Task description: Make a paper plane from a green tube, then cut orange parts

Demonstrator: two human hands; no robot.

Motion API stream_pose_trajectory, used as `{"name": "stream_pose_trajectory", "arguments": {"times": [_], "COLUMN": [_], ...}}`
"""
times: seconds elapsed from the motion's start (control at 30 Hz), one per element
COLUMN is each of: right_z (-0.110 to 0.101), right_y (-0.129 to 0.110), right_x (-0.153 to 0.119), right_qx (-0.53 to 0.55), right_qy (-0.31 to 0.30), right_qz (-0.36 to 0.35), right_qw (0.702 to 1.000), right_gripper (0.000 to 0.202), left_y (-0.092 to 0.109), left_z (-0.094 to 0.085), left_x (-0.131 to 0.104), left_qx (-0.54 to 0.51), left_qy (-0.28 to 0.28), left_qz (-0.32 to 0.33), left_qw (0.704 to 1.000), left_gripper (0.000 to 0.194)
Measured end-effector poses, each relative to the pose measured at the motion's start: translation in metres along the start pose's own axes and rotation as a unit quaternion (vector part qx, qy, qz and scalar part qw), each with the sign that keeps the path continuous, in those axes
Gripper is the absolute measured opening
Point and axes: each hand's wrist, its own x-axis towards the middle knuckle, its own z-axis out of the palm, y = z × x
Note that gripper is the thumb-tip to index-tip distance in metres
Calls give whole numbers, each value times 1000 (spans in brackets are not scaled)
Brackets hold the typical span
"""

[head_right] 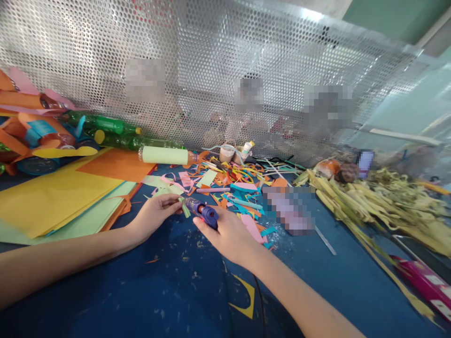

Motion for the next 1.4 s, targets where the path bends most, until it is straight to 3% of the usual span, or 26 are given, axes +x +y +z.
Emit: {"name": "stream_pose_trajectory", "arguments": {"times": [0.57, 0.97, 1.1, 1.2, 1.27, 1.4], "right_z": [-3, -15, -19, -20, -19, -12], "right_y": [0, -2, 13, 35, 52, 83], "right_x": [-2, -1, 6, 13, 18, 24], "right_qx": [-18, -63, -81, -172, -256, -334], "right_qy": [-26, -84, -9, 48, 50, 38], "right_qz": [5, 35, 13, -1, 0, 24], "right_qw": [999, 994, 997, 984, 965, 941], "right_gripper": [30, 34, 30, 25, 23, 38], "left_y": [-1, 4, 3, 3, 2, 1], "left_z": [-3, -1, -1, -1, 0, -1], "left_x": [2, 0, 0, 0, 0, 1], "left_qx": [-36, -52, -53, -55, -56, -47], "left_qy": [52, 73, 62, 60, 59, 51], "left_qz": [-2, -15, -17, -21, -23, -25], "left_qw": [998, 996, 997, 996, 996, 997], "left_gripper": [21, 21, 21, 22, 21, 20]}}
